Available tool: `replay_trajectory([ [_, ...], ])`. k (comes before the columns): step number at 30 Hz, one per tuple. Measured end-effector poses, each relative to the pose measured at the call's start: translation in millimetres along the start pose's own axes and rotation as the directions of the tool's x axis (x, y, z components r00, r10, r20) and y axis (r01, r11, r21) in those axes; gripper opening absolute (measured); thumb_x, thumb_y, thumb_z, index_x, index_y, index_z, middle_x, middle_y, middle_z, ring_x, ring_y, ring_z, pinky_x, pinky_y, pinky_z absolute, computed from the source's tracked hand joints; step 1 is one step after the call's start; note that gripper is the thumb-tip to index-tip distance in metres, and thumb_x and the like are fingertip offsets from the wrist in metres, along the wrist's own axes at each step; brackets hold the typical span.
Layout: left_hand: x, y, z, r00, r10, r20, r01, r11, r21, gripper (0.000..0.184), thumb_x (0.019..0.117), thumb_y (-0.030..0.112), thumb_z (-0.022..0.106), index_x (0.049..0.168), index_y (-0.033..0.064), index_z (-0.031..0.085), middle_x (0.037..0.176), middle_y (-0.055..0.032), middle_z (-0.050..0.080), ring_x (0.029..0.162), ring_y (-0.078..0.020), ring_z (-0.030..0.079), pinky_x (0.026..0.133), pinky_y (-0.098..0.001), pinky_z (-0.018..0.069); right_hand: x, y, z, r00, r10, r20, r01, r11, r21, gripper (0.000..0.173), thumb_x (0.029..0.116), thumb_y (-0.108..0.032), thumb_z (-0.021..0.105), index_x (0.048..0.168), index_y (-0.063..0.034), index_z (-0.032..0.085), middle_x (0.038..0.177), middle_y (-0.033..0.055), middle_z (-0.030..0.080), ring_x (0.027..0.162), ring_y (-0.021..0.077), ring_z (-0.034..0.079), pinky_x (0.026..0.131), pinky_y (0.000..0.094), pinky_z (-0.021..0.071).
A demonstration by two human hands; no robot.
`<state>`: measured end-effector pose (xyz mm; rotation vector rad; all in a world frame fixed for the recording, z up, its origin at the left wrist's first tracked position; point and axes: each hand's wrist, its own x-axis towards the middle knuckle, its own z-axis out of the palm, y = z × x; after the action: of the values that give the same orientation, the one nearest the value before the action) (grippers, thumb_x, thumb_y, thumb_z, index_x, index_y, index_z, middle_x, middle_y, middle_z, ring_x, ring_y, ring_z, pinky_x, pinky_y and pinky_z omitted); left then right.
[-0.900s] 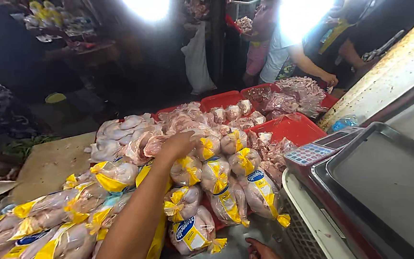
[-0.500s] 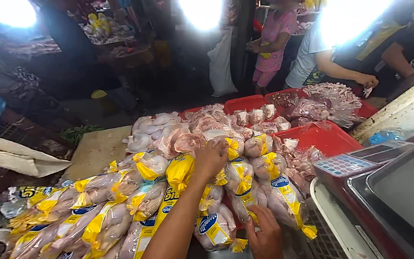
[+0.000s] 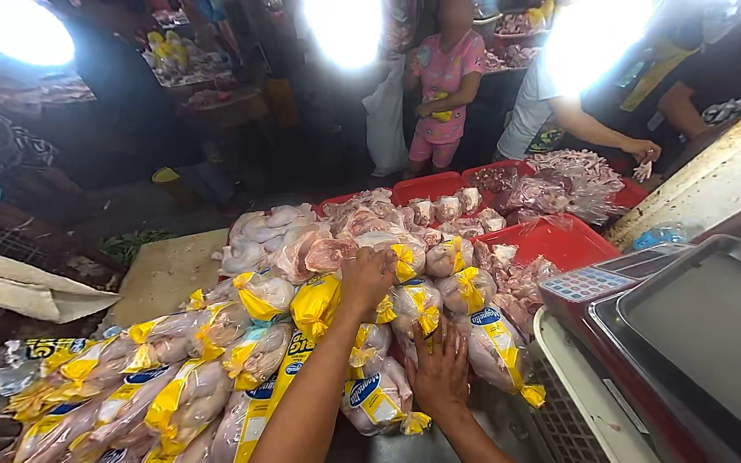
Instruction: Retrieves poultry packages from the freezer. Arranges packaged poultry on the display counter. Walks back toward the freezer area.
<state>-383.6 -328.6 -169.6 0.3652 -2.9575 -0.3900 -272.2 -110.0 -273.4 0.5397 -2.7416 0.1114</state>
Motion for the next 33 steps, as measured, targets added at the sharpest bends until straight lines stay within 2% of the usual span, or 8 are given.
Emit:
replay_trajectory([
  [5, -3.6, 9.8, -9.5, 0.995, -0.023, 0.097, 0.021, 0.999, 0.028, 0.039, 0.0976, 0.043, 0.055, 0.133, 0.0308, 0.068, 0.144, -0.0044, 0.056, 0.14, -0.0351, 0.042, 0.11, -0.0632, 0.0363, 2.5, -0.3, -10.5, 0.997, -0.003, 0.071, 0.002, 1.0, 0.026, 0.064, 0.0951, -0.064, 0.042, 0.155, -0.0399, 0.046, 0.163, 0.0189, 0.038, 0.147, 0.0497, 0.035, 0.113, 0.0766, 0.0253],
  [19, 11.2, -9.3, 33.1, 0.99, 0.003, -0.138, -0.008, 0.999, -0.036, 0.039, 0.0916, 0.055, 0.056, 0.115, 0.0323, 0.076, 0.132, 0.0025, 0.063, 0.133, -0.0306, 0.048, 0.106, -0.0621, 0.0404, 10.0, 15.3, -32.4, 0.96, -0.031, 0.278, -0.035, 0.972, 0.231, 0.061, 0.0973, -0.06, 0.049, 0.155, -0.0425, 0.043, 0.167, 0.0134, 0.031, 0.153, 0.0454, 0.026, 0.119, 0.073, 0.0182],
  [22, 7.6, -7.7, 29.3, 0.989, -0.014, -0.15, 0.004, 0.998, -0.062, 0.04, 0.0924, 0.056, 0.055, 0.114, 0.0298, 0.077, 0.132, 0.0, 0.064, 0.133, -0.0319, 0.048, 0.107, -0.0622, 0.039, 52.5, 52.8, -100.0, 0.881, 0.002, 0.472, -0.362, 0.645, 0.673, 0.04, 0.1024, -0.036, 0.056, 0.137, -0.0188, 0.066, 0.143, 0.0048, 0.062, 0.132, 0.02, 0.057, 0.111, 0.0476, 0.0474],
  [24, 6.7, -10.6, 30.6, 0.989, -0.014, -0.144, 0.006, 0.999, -0.051, 0.042, 0.0934, 0.058, 0.052, 0.114, 0.0299, 0.077, 0.132, 0.0011, 0.063, 0.133, -0.0308, 0.048, 0.108, -0.0618, 0.0382, 86.4, 80.5, -172.2, 0.926, 0.213, 0.31, -0.356, 0.23, 0.906, 0.052, 0.1042, -0.022, 0.054, 0.149, 0.0027, 0.043, 0.123, 0.0151, 0.07, 0.107, 0.0231, 0.071, 0.096, 0.0443, 0.0588],
  [26, 10.0, -10.1, 33.2, 0.989, -0.004, -0.147, -0.003, 0.999, -0.048, 0.043, 0.0933, 0.059, 0.051, 0.113, 0.0298, 0.077, 0.132, 0.0016, 0.063, 0.133, -0.0299, 0.048, 0.108, -0.0605, 0.0381, 119.0, 129.0, -232.6, 0.883, 0.468, -0.024, 0.025, 0.005, 1.0, 0.06, 0.1044, -0.015, 0.042, 0.158, -0.0082, 0.015, 0.122, 0.0219, 0.069, 0.098, 0.0337, 0.074, 0.09, 0.052, 0.0611],
  [28, 7.9, -12.3, 32.5, 0.99, -0.006, -0.142, 0.0, 0.999, -0.044, 0.043, 0.0931, 0.058, 0.052, 0.114, 0.0293, 0.077, 0.132, 0.0009, 0.063, 0.134, -0.0306, 0.047, 0.109, -0.0605, 0.0378, 138.4, 176.4, -282.1, 0.712, 0.64, -0.29, 0.316, 0.078, 0.946, 0.055, 0.1069, -0.014, 0.029, 0.158, -0.0176, 0.009, 0.121, 0.0215, 0.067, 0.087, 0.0346, 0.072, 0.081, 0.0536, 0.061],
  [30, 6.5, -16.4, 33.1, 0.99, -0.007, -0.14, 0.002, 0.999, -0.035, 0.043, 0.0934, 0.057, 0.052, 0.115, 0.029, 0.076, 0.134, 0.0004, 0.062, 0.135, -0.0309, 0.047, 0.109, -0.0609, 0.0374, 145.2, 185.0, -309.9, 0.631, 0.682, -0.37, 0.363, 0.161, 0.918, 0.056, 0.107, -0.008, 0.026, 0.159, -0.0168, 0.007, 0.111, 0.0146, 0.068, 0.075, 0.0253, 0.071, 0.067, 0.0441, 0.0621],
  [33, 7.1, -10.9, 29.1, 0.991, -0.004, -0.133, -0.002, 0.999, -0.048, 0.042, 0.0928, 0.055, 0.052, 0.114, 0.0279, 0.077, 0.133, -0.0007, 0.062, 0.135, -0.0315, 0.046, 0.109, -0.0616, 0.0363, 134.1, 148.3, -288.1, 0.847, 0.493, -0.198, 0.2, 0.049, 0.979, 0.059, 0.1063, -0.012, 0.035, 0.16, -0.0208, 0.01, 0.099, 0.0071, 0.072, 0.067, 0.0189, 0.07, 0.062, 0.0367, 0.0626],
])
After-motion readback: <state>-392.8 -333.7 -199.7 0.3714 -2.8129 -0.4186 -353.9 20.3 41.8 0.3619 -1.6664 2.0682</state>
